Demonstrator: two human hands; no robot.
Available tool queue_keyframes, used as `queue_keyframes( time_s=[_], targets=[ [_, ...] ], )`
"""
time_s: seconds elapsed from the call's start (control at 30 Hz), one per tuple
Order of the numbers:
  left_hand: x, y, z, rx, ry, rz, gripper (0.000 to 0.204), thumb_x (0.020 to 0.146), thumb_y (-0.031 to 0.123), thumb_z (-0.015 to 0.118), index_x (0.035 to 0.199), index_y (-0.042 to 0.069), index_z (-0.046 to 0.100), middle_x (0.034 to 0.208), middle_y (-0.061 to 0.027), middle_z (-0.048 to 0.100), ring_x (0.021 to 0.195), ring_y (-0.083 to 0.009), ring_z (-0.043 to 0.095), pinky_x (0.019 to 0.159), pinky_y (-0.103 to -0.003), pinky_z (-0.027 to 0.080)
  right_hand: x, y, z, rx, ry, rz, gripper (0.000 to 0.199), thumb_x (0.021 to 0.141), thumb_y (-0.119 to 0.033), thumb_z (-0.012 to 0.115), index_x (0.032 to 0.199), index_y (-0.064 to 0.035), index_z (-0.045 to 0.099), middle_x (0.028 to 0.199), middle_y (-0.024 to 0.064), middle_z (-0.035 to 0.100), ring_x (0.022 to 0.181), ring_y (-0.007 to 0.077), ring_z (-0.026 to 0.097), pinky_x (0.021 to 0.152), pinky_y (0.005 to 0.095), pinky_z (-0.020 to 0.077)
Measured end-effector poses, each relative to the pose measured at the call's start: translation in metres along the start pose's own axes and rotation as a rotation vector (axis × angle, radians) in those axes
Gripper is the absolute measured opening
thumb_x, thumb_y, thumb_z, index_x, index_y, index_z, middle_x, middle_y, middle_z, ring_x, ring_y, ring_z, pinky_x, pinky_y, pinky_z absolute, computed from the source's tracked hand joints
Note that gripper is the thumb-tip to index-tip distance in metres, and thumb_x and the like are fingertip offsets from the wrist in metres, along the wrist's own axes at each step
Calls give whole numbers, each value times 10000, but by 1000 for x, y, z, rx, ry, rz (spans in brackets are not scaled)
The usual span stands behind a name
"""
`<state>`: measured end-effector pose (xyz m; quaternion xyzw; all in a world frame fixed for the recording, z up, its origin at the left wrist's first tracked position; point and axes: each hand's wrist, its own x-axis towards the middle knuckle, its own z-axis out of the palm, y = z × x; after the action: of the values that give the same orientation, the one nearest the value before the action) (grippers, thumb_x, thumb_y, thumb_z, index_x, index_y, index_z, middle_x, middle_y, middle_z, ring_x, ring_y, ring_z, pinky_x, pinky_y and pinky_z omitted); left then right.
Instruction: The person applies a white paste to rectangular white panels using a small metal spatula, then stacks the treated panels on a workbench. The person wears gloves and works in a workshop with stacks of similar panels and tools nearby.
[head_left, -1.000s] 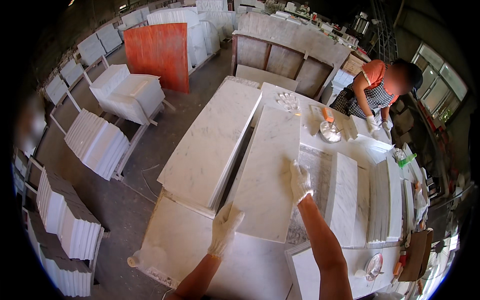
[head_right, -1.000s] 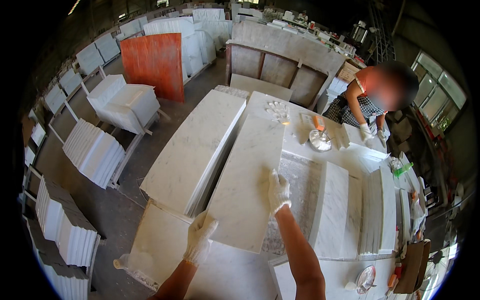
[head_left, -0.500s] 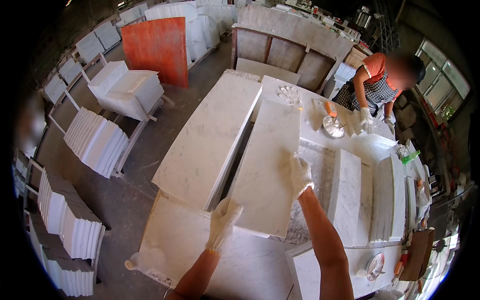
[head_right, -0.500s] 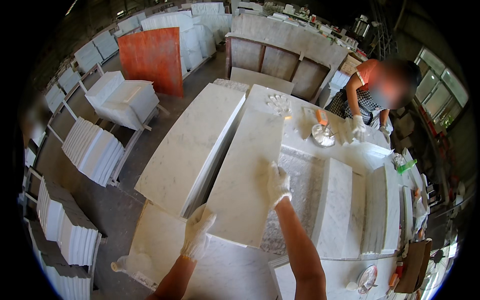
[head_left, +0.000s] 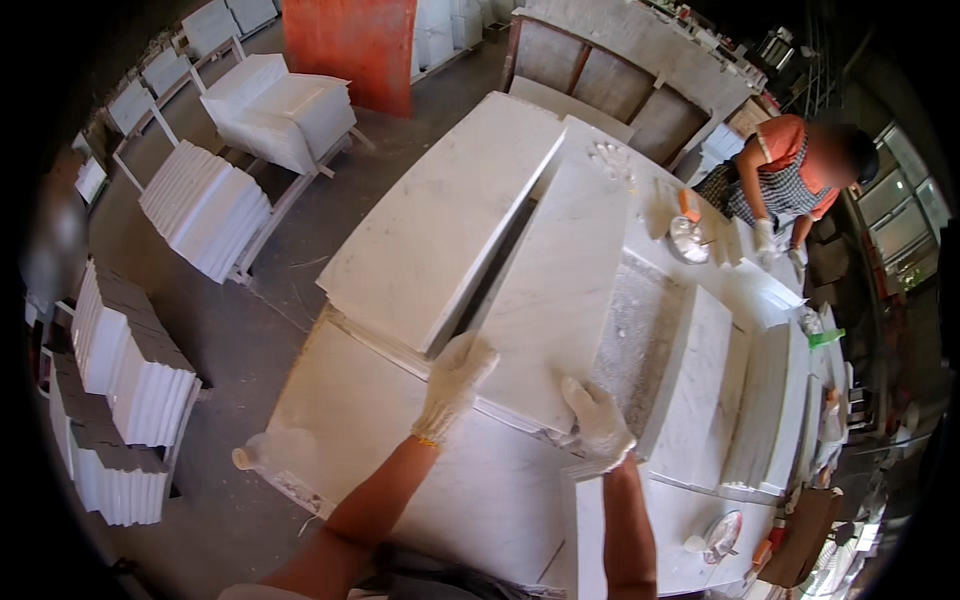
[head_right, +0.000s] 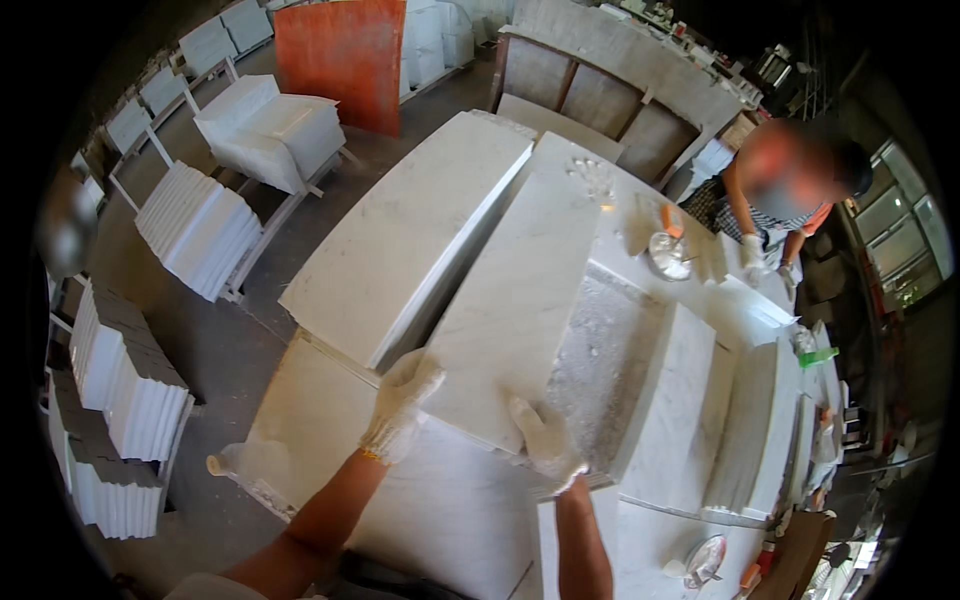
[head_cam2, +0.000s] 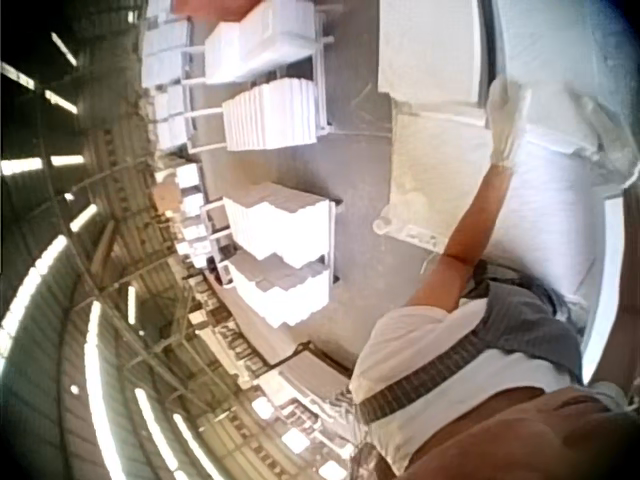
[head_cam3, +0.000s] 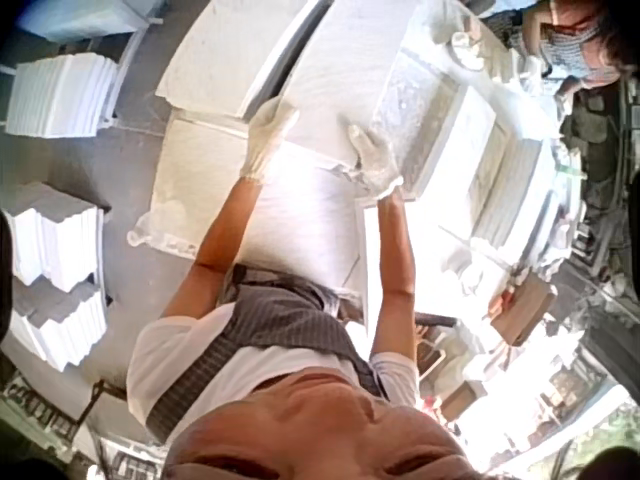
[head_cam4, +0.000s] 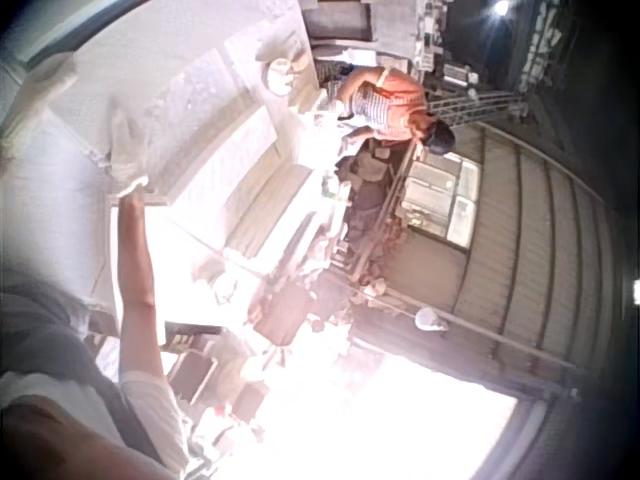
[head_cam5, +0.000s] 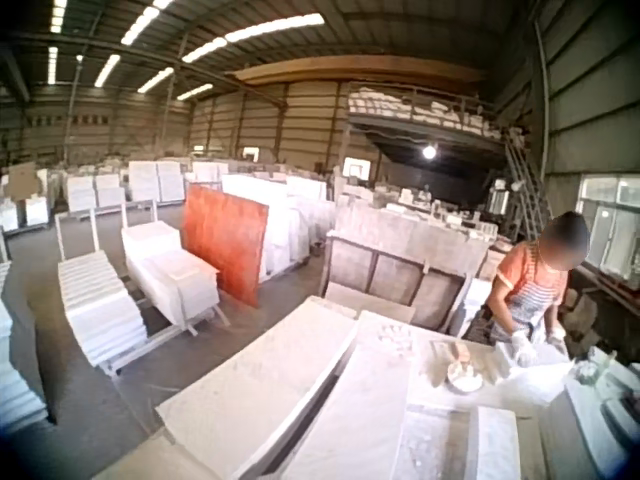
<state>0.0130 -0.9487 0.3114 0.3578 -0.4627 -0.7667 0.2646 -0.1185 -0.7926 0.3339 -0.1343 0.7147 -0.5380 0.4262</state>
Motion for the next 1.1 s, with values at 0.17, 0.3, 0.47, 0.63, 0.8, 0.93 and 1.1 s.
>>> queue_keyframes(
  time_s=[0.17,0.3,0.47,0.63,0.8,0.93,1.1],
  targets=[
    [-44,2,-12,533,111,360,436,910,119,690,1312,15,559,1251,-139,587,1095,-221,591,959,-329,479,-3,19,-1,56,37,49,505,988,-436,586,1111,50,650,771,69,650,560,124,595,447,263,460],
    [-63,-26,-40,744,211,627,482,911,129,703,1354,29,541,1339,-166,554,1159,-273,579,994,-357,480,2,19,10,72,91,48,529,973,-423,596,1137,76,657,766,79,653,632,146,655,501,292,541],
    [-47,-40,-43,665,196,637,453,919,104,699,1345,31,561,1330,-167,560,1170,-263,581,996,-345,486,-4,-3,11,-241,92,64,578,975,-486,550,1134,58,663,789,127,681,713,221,708,551,349,567],
    [-39,-47,-54,688,165,712,317,928,66,673,1239,14,639,1231,-145,622,1116,-262,617,966,-335,506,15,-19,5,-1265,315,35,509,997,-459,486,978,5,695,799,168,696,749,241,721,637,375,566],
    [-32,-54,-57,626,165,704,332,929,61,670,1256,9,635,1212,-144,653,1090,-254,634,974,-339,506,-12,-36,-26,-897,512,-362,379,1004,-374,515,1001,-42,696,869,200,709,792,328,714,718,432,559],
    [-31,-56,-48,621,174,716,397,935,70,667,1322,15,601,1308,-148,638,1166,-258,624,1009,-347,488,-24,62,-25,-438,343,-719,493,1008,-385,514,1389,-73,517,1068,228,704,926,339,717,832,427,569],
    [-41,-50,-46,615,158,629,413,936,69,661,1339,16,592,1334,-152,634,1217,-259,615,1029,-349,476,-55,63,33,-286,149,-110,711,1015,-431,474,1560,-37,243,1251,303,621,1133,410,642,976,422,511]
  ],
)
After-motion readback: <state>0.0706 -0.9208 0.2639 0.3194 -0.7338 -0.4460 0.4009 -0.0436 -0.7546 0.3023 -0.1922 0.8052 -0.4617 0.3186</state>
